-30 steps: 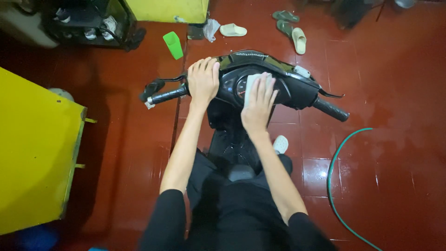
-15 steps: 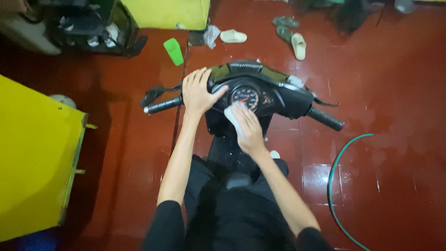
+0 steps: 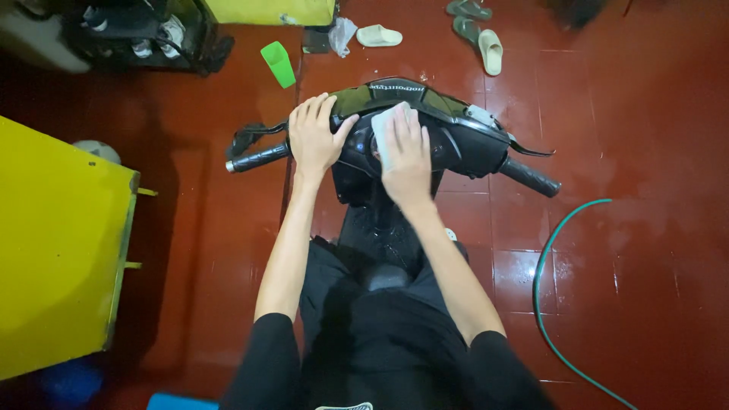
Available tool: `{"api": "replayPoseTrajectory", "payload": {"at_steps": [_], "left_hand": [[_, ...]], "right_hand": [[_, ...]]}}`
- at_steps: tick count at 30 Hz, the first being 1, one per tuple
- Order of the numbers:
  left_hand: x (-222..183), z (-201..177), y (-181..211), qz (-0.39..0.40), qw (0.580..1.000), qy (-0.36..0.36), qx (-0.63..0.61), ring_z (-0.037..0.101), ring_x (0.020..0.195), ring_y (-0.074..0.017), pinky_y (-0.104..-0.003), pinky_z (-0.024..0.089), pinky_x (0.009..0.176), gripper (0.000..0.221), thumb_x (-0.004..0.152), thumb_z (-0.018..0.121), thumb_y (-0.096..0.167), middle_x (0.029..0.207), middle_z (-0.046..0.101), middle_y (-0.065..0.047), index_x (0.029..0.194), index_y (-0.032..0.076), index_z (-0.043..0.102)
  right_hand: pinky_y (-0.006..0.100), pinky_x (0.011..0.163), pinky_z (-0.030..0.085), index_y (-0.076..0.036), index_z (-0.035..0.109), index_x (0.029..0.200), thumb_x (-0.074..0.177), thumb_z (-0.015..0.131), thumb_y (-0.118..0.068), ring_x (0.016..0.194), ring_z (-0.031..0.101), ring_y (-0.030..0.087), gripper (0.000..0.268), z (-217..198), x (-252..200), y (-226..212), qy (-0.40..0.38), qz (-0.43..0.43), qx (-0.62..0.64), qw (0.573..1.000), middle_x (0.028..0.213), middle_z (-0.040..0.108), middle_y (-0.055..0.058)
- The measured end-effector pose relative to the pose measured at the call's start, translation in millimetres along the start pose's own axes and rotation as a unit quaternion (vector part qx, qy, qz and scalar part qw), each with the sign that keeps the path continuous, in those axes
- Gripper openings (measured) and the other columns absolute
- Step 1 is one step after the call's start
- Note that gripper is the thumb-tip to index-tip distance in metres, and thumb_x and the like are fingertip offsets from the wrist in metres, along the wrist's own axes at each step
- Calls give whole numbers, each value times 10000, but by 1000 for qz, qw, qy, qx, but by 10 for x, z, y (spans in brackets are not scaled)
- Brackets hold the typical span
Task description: The person wipes the dashboard and handlebars of a black scooter using a white cloth. They repeatedly fold the cloth and wipe different sections of the scooter's front panel.
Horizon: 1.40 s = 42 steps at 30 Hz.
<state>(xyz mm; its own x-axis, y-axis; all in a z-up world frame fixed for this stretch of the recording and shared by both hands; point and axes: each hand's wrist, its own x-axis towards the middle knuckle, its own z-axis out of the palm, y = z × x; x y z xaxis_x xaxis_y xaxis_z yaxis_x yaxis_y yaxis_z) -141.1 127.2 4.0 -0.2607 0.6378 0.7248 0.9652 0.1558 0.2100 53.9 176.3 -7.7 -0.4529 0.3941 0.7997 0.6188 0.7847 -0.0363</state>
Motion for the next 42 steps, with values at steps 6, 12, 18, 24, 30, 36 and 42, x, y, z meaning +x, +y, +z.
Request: {"api": "replayPoseTrajectory", "payload": {"at_steps": [6,12,18,24,30,36,42], "left_hand": [[7,-16,4,-5,1000,-2,-11,660,1163,-290,-442,461,1027,648,952,652,691,1215,716,-110,1205,98,719],[-18,47,-9,-14,1000,-1,-17,648,1179,-300,-460,454,1037,676,946,658,710,1235,704,-112,1222,95,711],[-8,23,-13,0,1000,-5,-15,653,1174,-304,-446,452,1034,660,990,600,696,1223,706,-131,1216,87,713],[-17,57,7,-13,1000,-1,-22,656,1165,-335,-467,436,1045,585,1027,553,617,1232,707,-149,1223,90,713],[-72,135,-97,12,1000,-17,-17,623,1209,-317,-454,419,1051,722,1057,270,656,1267,685,-137,1278,104,679],[-72,194,-153,21,999,-13,-34,639,1208,-322,-453,417,1045,846,1026,102,732,1280,685,-135,1386,168,621],[34,-134,41,-31,993,-18,-115,625,1201,-326,-432,404,1060,543,1016,449,464,1298,700,-137,1263,36,671]], "right_hand": [[449,1219,307,-83,561,1470,1075,518,-326,1470,437,319,465,-8,-277,-415,-20,25,76,997,1558,499,140],[441,1201,337,-96,571,1470,1019,625,-158,1445,476,317,458,-287,-552,-577,-30,129,237,962,1532,539,120],[470,1105,394,-98,580,1416,1010,738,-113,1264,579,238,435,263,-1040,116,292,577,439,623,1401,587,125],[511,1259,279,-60,500,1523,1010,807,-26,1492,412,348,598,-382,3,288,395,343,218,824,1560,432,221],[551,1195,307,-42,510,1504,1078,548,-333,1471,395,423,518,229,92,-304,18,60,-20,998,1578,433,229],[472,1182,358,-51,546,1478,1086,508,-292,1450,457,378,461,357,135,-647,40,53,3,998,1562,460,213],[545,1228,299,-12,626,1385,937,614,-45,1436,465,348,449,-14,101,-310,-121,-75,160,977,1514,532,162]]}}
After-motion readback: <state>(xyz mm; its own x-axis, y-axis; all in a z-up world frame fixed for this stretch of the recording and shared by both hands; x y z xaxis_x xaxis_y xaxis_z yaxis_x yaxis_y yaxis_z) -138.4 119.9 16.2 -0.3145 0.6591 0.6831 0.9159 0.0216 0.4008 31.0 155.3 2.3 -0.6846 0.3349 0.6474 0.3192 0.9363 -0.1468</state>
